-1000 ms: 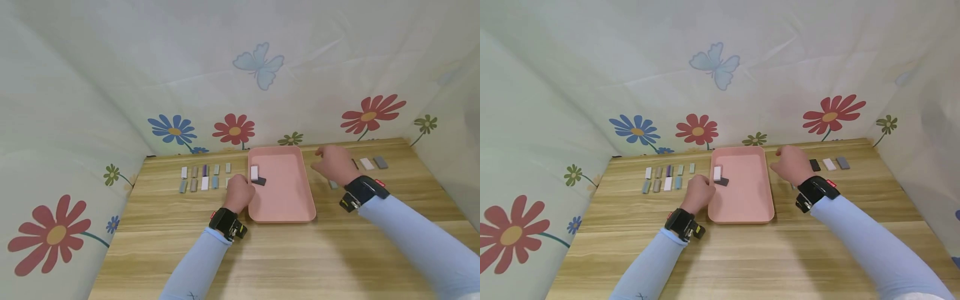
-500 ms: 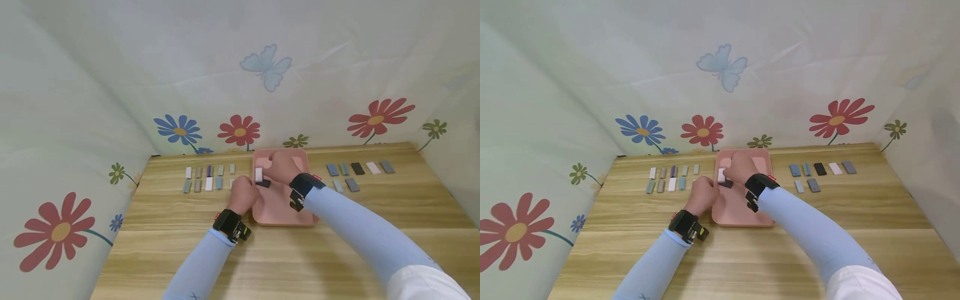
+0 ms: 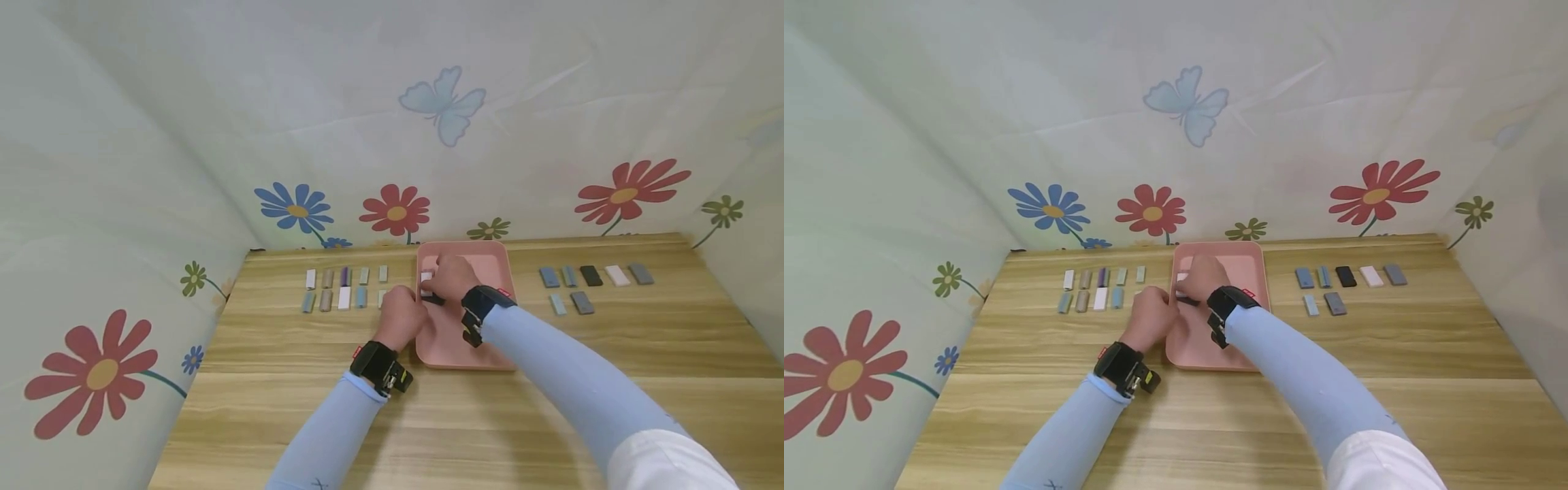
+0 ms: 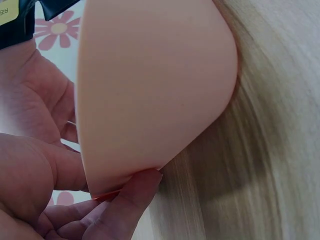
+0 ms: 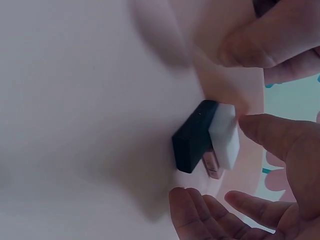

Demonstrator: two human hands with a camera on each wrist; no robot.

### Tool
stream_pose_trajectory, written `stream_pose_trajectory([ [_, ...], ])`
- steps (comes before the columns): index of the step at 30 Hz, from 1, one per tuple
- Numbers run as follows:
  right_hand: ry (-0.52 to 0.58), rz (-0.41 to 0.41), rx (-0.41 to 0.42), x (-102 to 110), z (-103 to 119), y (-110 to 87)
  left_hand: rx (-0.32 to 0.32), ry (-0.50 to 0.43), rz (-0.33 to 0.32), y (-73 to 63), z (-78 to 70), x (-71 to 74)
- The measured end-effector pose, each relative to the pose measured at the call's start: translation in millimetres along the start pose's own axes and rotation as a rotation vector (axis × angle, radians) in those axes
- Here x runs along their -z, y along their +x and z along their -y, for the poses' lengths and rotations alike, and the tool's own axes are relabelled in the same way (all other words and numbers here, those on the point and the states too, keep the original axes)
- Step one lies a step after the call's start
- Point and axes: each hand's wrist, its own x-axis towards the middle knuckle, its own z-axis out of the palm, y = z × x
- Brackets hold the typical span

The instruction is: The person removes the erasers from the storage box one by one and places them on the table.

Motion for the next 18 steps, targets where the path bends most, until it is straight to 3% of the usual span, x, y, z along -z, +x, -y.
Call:
stream_pose_trajectory([
  [11, 0.007, 0.016, 0.002, -7.3, -0.7, 4.9, -0.049, 0.007, -0.015, -0.4, 2.1, -1.2],
  [18, -0.072, 0.010, 0.099, -10.8, -1.2, 6.2, -0.056, 0.008, -0.028, 0.6, 3.4, -1.6],
])
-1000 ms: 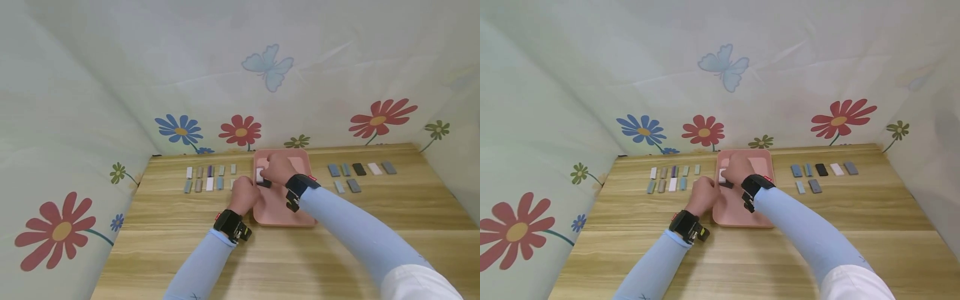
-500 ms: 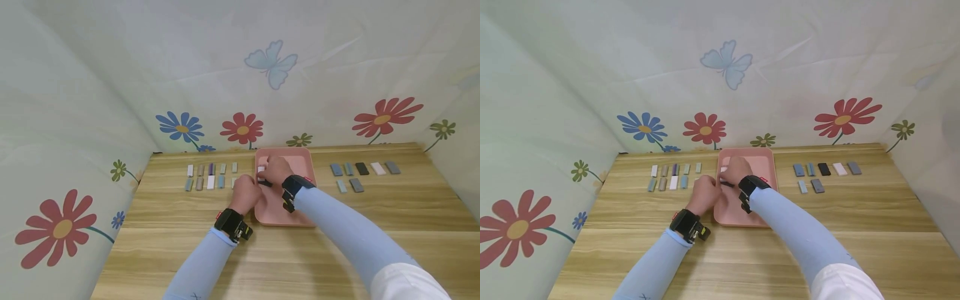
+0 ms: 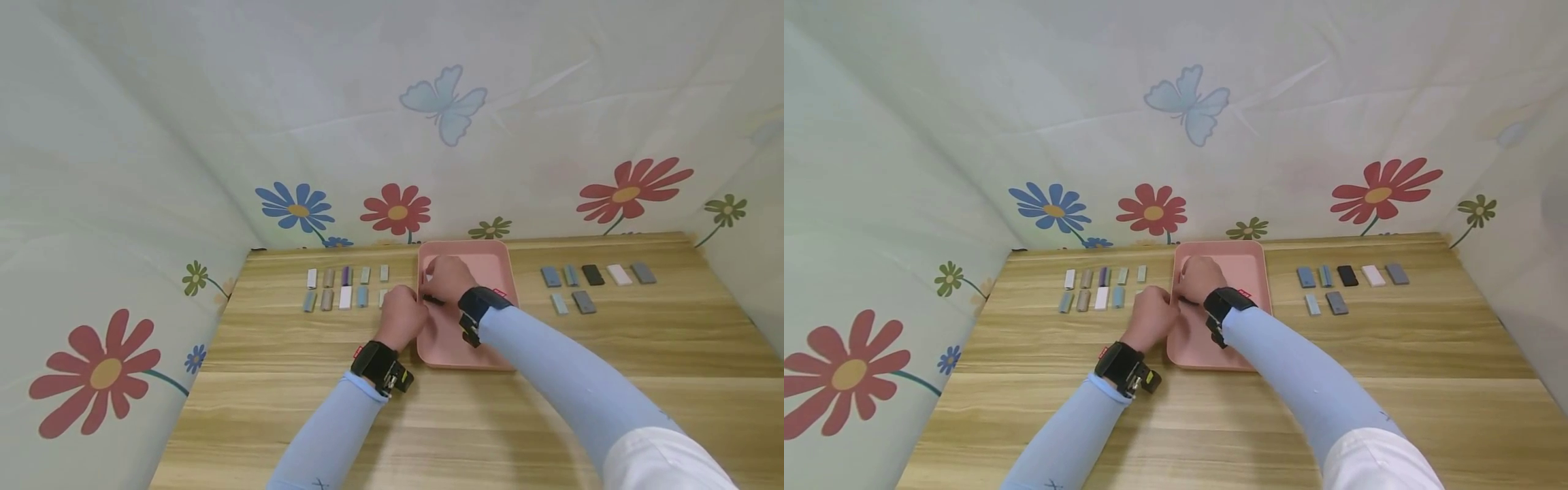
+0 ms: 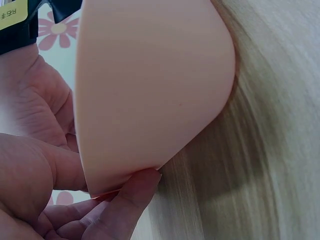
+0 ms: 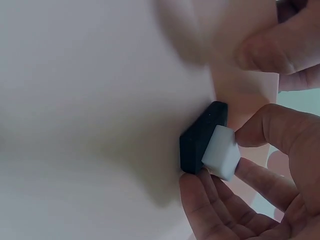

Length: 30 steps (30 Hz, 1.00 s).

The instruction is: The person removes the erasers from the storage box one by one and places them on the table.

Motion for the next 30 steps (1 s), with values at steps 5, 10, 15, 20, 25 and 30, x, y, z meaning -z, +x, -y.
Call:
stream_pose_trajectory([
  [5, -0.045, -0.021, 0.037, 1.9, -1.3, -2.5, 0.007, -0.005, 0.014, -0.7, -4.2, -0.1],
  [10, -0.045, -0.014, 0.048, 5.6, -4.5, -5.8, 0.036, -0.019, 0.041, -0.8, -7.5, 0.2],
  [15, -0.046, 0.019, 0.028, 13.2, -13.2, -10.7, 0.072, -0.023, 0.065, -0.6, -8.7, -1.4],
  [20, -0.055, 0.058, -0.013, 33.3, -22.7, -25.5, 0.127, -0.045, 0.090, -1.6, -9.4, -2.7],
  [25, -0.066, 0.045, 0.016, 64.7, -39.8, -38.5, 0.159, -0.055, 0.106, -1.8, -9.4, -2.3],
  [30, -0.052, 0.040, -0.021, 109.8, -66.4, -57.1, 0.170, -0.052, 0.102, -1.4, -8.6, -0.1],
])
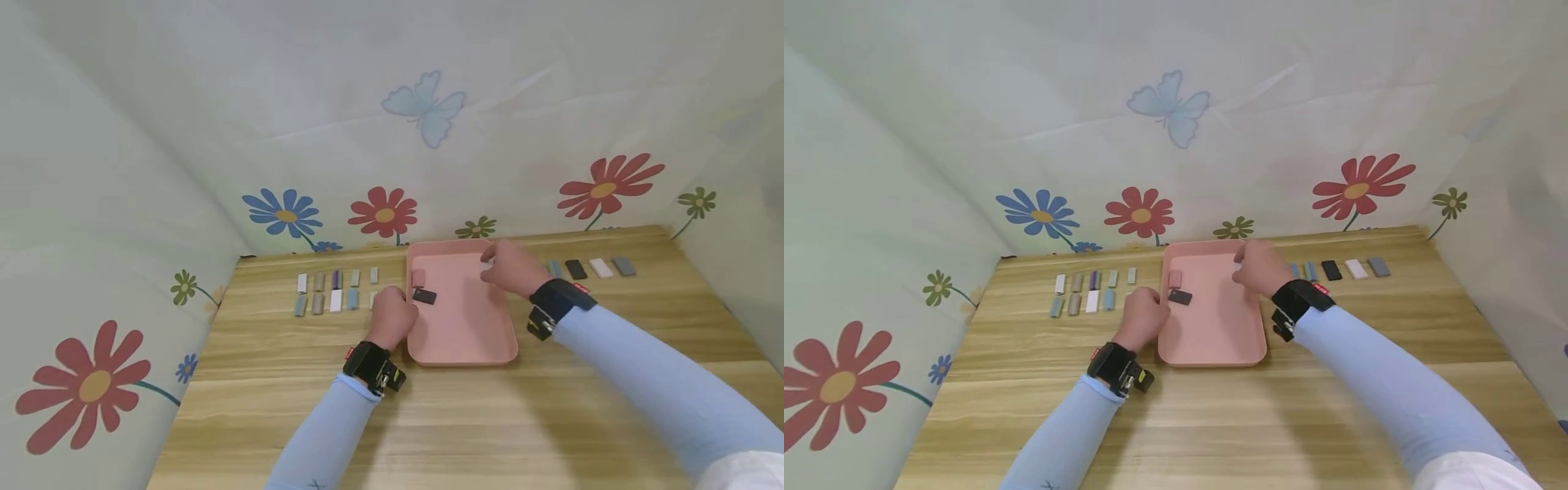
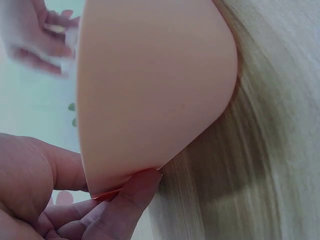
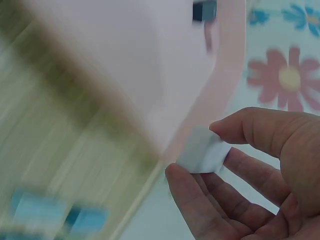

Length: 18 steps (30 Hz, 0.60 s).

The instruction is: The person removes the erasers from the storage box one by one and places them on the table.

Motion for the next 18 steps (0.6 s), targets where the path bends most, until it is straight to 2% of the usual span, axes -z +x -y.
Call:
stream_pose_trajectory([
  [5, -0.083, -0.043, -0.025, 40.1, -53.3, -31.7, 0.011, -0.008, 0.011, -2.1, -1.9, -0.7],
  [10, -0.103, -0.094, -0.054, 63.2, -109.7, -57.1, 0.014, 0.009, -0.004, -0.3, -0.8, -1.1],
  [14, -0.128, -0.127, -0.056, 68.1, -142.4, -70.4, 0.007, 0.015, -0.005, 0.0, 0.0, -0.1],
  [18, -0.147, -0.126, -0.090, 61.5, -158.7, -75.4, -0.013, 0.007, 0.003, -3.3, -1.7, 0.6],
])
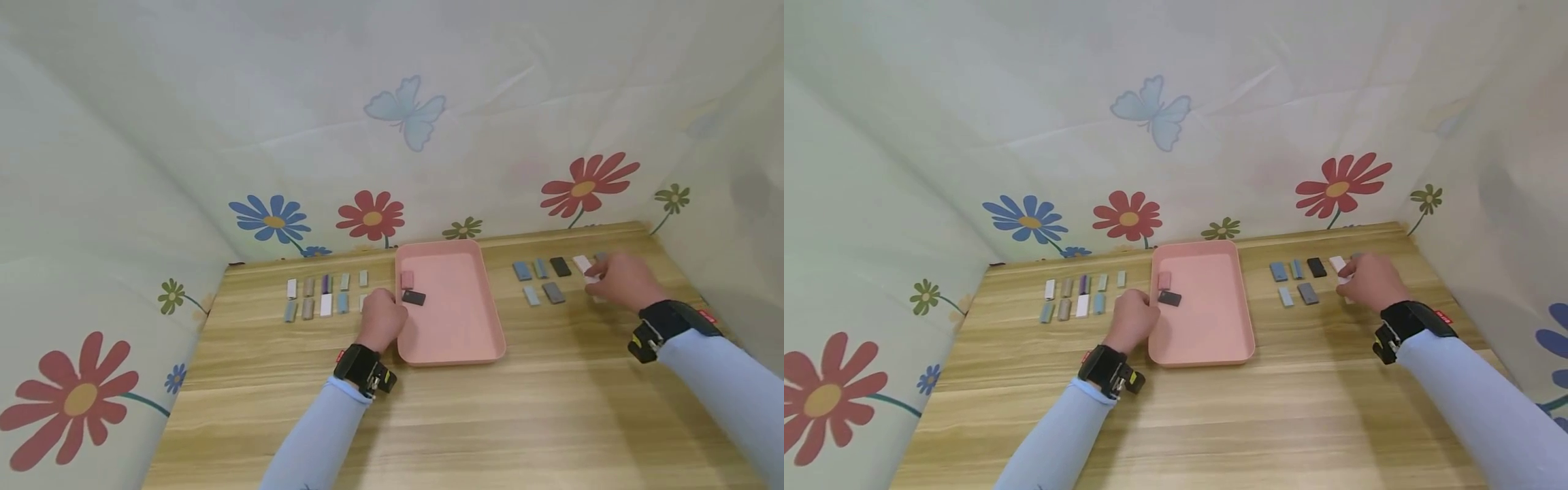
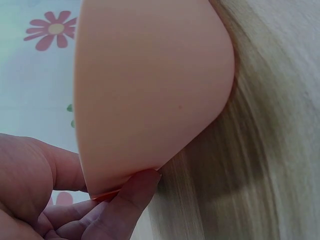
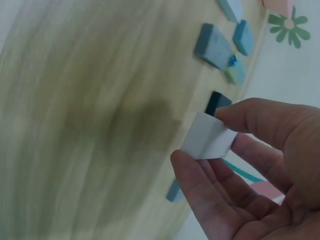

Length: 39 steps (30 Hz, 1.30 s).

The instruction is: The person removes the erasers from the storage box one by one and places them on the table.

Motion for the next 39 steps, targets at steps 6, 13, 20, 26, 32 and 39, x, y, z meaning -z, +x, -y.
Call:
stream_pose_trajectory([
  [6, -0.001, 0.047, -0.037, -13.5, 9.8, 5.3, 0.016, -0.001, 0.004, -2.9, -2.0, 2.2],
  [13, 0.021, 0.030, -0.020, -17.4, 14.7, 9.8, 0.047, 0.012, 0.009, -0.9, -3.5, 1.0],
  [20, 0.003, 0.024, 0.005, -25.4, 5.9, 15.8, 0.062, 0.015, 0.014, 1.5, -2.7, 0.1],
  [26, -0.006, 0.011, -0.003, -30.5, 5.3, 16.1, 0.057, 0.022, 0.014, 2.1, -1.8, -0.5],
  [32, -0.018, -0.002, -0.010, -29.6, 8.1, 14.2, 0.055, 0.025, 0.025, 3.2, -2.8, 2.5],
  [39, -0.015, -0.043, -0.002, -22.4, 31.0, 13.3, 0.013, 0.038, 0.014, 1.6, -3.5, 9.3],
])
